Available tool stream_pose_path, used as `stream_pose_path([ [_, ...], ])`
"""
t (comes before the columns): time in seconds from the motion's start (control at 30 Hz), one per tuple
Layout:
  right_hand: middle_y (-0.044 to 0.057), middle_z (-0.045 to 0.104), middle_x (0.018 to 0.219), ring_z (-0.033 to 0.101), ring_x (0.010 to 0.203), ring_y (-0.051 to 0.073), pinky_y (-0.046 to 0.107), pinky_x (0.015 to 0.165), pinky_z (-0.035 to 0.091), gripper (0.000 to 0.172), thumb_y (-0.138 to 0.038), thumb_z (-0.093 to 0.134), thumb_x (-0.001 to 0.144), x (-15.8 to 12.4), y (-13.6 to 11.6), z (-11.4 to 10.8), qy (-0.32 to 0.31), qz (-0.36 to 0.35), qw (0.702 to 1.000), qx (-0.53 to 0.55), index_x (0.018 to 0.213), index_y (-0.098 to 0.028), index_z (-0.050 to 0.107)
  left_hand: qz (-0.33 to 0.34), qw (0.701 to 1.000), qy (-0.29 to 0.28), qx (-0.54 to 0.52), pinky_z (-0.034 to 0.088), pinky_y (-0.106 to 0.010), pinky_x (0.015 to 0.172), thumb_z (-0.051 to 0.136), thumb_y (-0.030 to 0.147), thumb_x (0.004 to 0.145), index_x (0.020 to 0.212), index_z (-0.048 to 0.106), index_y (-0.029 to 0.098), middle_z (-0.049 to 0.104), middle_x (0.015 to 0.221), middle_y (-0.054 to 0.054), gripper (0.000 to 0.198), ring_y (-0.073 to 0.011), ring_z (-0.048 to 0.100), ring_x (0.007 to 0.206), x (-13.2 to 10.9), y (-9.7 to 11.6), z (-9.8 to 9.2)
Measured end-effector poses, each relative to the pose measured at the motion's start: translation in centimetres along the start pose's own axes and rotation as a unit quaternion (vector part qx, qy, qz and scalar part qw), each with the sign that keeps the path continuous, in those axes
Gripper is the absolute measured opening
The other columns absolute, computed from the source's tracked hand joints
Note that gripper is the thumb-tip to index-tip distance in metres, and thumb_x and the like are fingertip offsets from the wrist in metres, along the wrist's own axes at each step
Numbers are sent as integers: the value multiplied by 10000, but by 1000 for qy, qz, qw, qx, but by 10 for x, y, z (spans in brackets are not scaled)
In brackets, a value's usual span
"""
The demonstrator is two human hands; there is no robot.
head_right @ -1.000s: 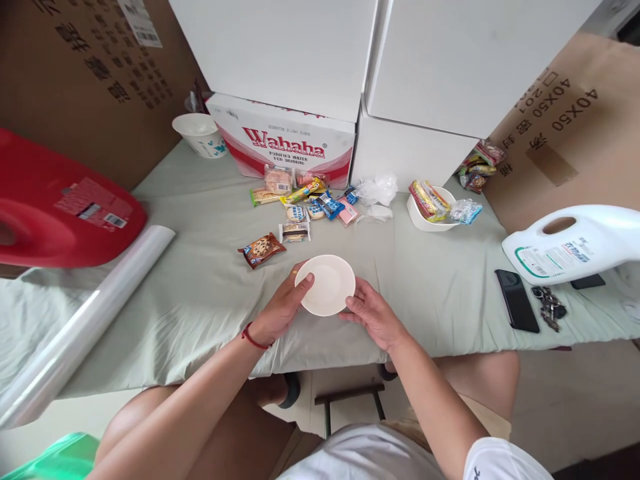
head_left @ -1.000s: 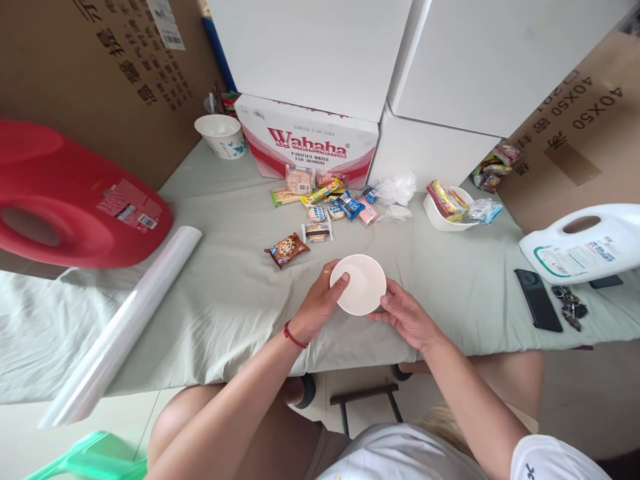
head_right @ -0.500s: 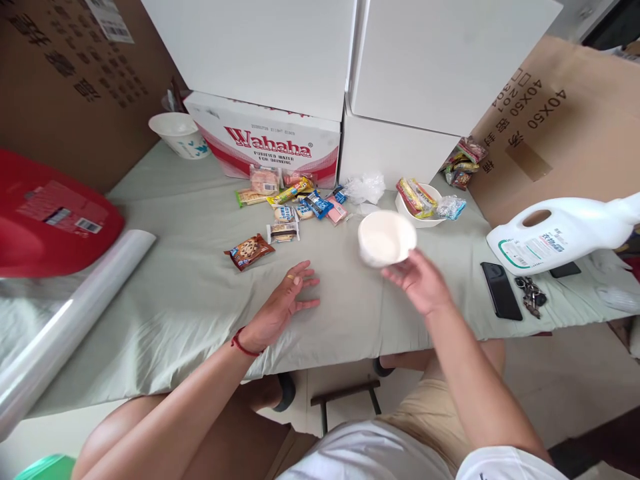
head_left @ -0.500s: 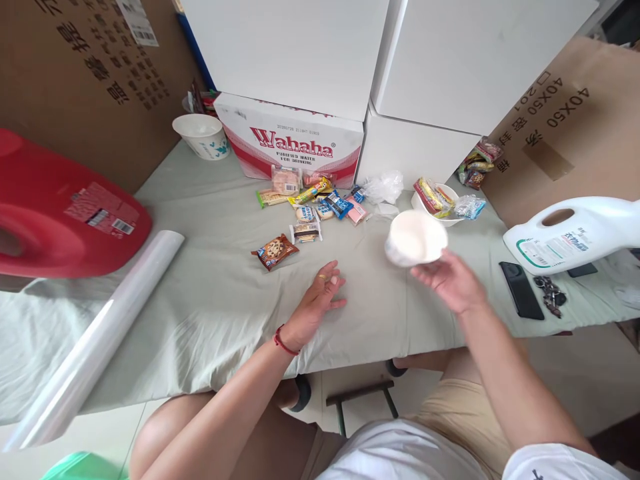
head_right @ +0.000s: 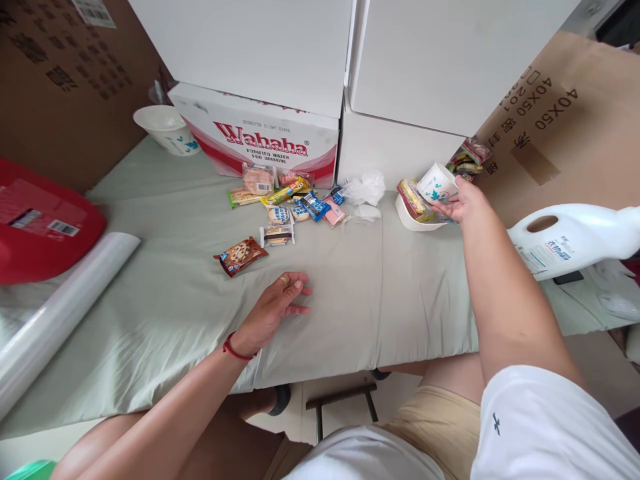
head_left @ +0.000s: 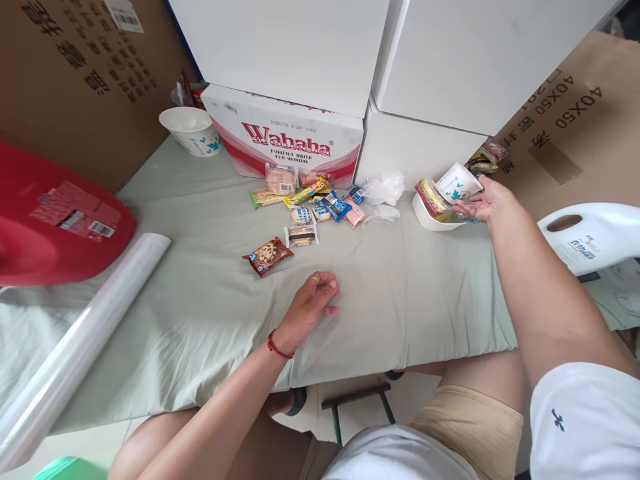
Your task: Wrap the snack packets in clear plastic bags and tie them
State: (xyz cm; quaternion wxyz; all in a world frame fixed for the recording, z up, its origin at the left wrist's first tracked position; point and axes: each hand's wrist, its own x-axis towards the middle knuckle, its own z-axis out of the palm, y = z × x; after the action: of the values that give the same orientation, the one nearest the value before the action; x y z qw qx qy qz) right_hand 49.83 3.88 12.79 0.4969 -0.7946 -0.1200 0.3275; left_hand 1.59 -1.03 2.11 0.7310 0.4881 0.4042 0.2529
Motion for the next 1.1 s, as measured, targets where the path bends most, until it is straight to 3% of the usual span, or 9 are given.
stream_pose_path([
  [0.1,217,656,815,700,772,225,386,662,537,483,-452,542,1008,-16,12,-14,56,-33,998,-1,622,-173,623,10,1000,12,7,587,-337,728,693,670,795,1071,606,191,586,1129,-94,559,-239,593,1065,1,0,-1],
  [0.2,175,672,794,644,666,163,328,584,509,320,-338,605,965,-47,39,-17,44,-118,992,-10,687,-189,660,31,999,39,20,510,-285,641,640,647,842,952,621,179,633,950,-66,481,-179,603,836,2,0,-3],
  [0.33,28,605,650,454,484,103,261,436,366,198,-379,758,779,-97,91,19,-28,-186,979,-77,782,-190,697,42,995,77,53,321,-270,520,463,531,961,980,601,184,601,640,5,374,-116,414,499,4,1,-10],
  [0.4,2,600,627,439,475,105,256,447,335,283,-458,733,767,-118,112,51,-124,-219,954,-163,830,-183,718,50,991,97,77,312,-272,528,447,428,963,1046,572,207,614,644,16,267,-130,400,491,4,0,-16],
  [0.5,8,649,664,517,562,135,267,547,383,313,-483,646,827,-141,123,108,-279,-300,870,-275,871,-186,735,106,973,97,182,390,-292,625,475,232,880,945,576,227,662,809,-22,121,-161,505,615,3,-3,-23],
  [0.63,14,704,750,579,668,160,271,645,404,258,-370,557,897,-158,107,190,-399,-398,756,-332,936,-198,745,130,901,16,414,397,-326,694,463,69,767,677,521,217,618,780,-56,182,-206,562,723,2,-4,-27],
  [0.8,36,732,818,630,750,191,292,710,409,228,-241,531,937,-181,76,281,-414,-510,655,-374,969,-188,751,99,835,-17,541,369,-316,628,477,57,792,792,644,198,673,845,-72,219,-207,601,711,5,-2,-29],
  [0.97,120,712,1122,655,912,250,357,812,467,236,-199,502,975,-196,47,361,-320,-604,597,-420,994,-160,734,127,818,-33,560,391,-329,622,467,72,833,877,669,180,685,911,-96,234,-222,619,743,9,-7,-31],
  [1.1,147,529,1474,664,986,267,434,907,521,177,-163,547,949,-188,23,453,-298,-644,561,-427,985,-127,716,149,821,-51,549,404,-340,609,500,56,801,852,638,176,667,885,-95,190,-211,611,722,11,-12,-29],
])
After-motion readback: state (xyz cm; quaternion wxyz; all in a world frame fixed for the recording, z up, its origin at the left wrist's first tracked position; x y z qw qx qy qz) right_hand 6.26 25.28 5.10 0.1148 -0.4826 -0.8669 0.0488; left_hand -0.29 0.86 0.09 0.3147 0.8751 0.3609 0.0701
